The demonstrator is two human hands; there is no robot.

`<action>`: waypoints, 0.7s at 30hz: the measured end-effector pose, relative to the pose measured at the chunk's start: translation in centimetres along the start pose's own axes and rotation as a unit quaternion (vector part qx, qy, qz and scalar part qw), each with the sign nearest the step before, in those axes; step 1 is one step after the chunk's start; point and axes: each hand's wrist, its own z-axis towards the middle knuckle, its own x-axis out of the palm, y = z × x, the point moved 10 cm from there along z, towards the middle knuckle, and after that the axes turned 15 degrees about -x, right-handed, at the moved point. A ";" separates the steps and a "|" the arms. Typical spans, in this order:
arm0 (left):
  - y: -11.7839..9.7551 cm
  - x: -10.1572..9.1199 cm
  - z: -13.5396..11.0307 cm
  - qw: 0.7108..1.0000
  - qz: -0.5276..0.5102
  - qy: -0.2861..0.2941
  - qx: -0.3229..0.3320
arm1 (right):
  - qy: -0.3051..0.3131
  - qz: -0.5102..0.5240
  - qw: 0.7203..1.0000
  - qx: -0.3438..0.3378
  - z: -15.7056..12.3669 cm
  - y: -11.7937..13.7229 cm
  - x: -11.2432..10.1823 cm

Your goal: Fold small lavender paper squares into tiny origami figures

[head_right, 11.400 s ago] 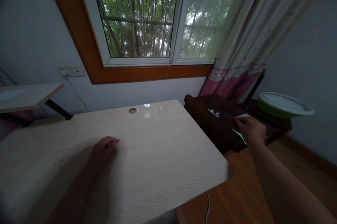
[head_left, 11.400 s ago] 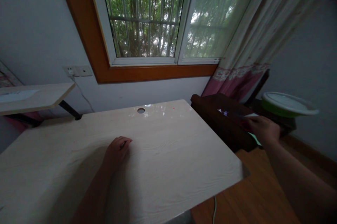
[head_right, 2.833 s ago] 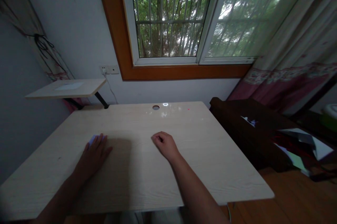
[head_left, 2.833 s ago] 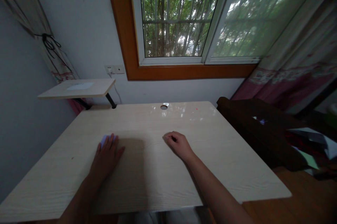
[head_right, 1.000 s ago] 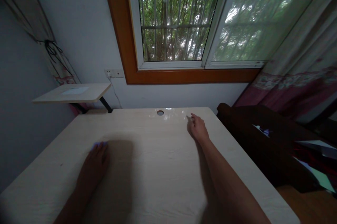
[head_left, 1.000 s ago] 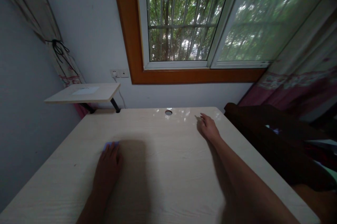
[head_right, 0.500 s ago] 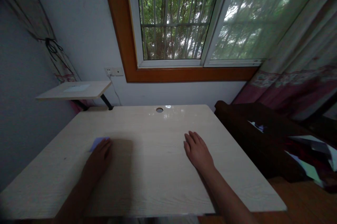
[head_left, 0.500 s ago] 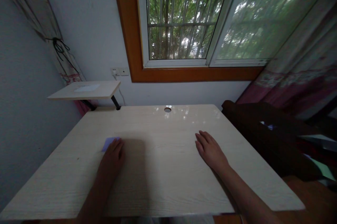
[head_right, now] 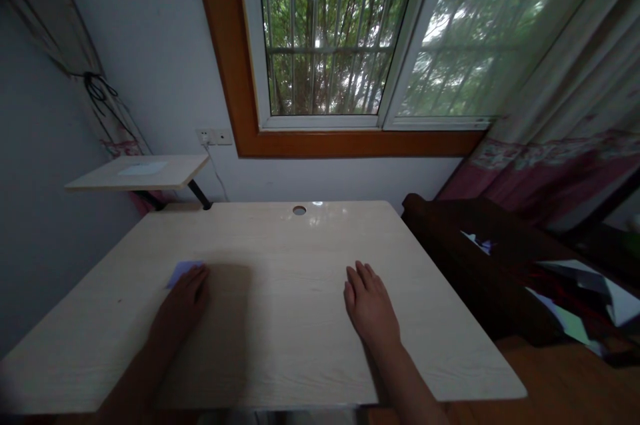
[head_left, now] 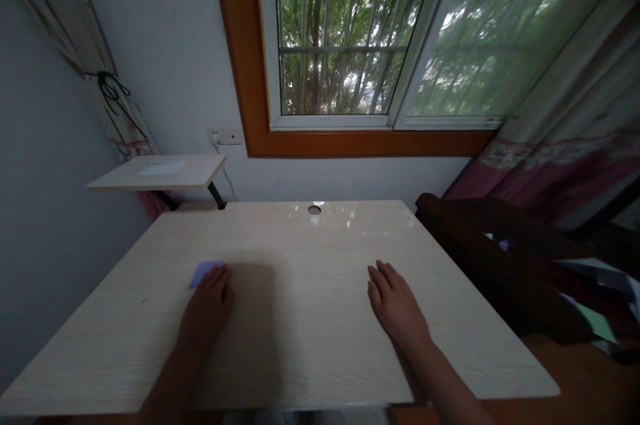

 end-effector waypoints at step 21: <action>-0.6 -1.2 -0.4 0.999 -0.013 -0.033 0.025 | -0.009 0.036 0.999 0.013 -0.3 0.1 -0.7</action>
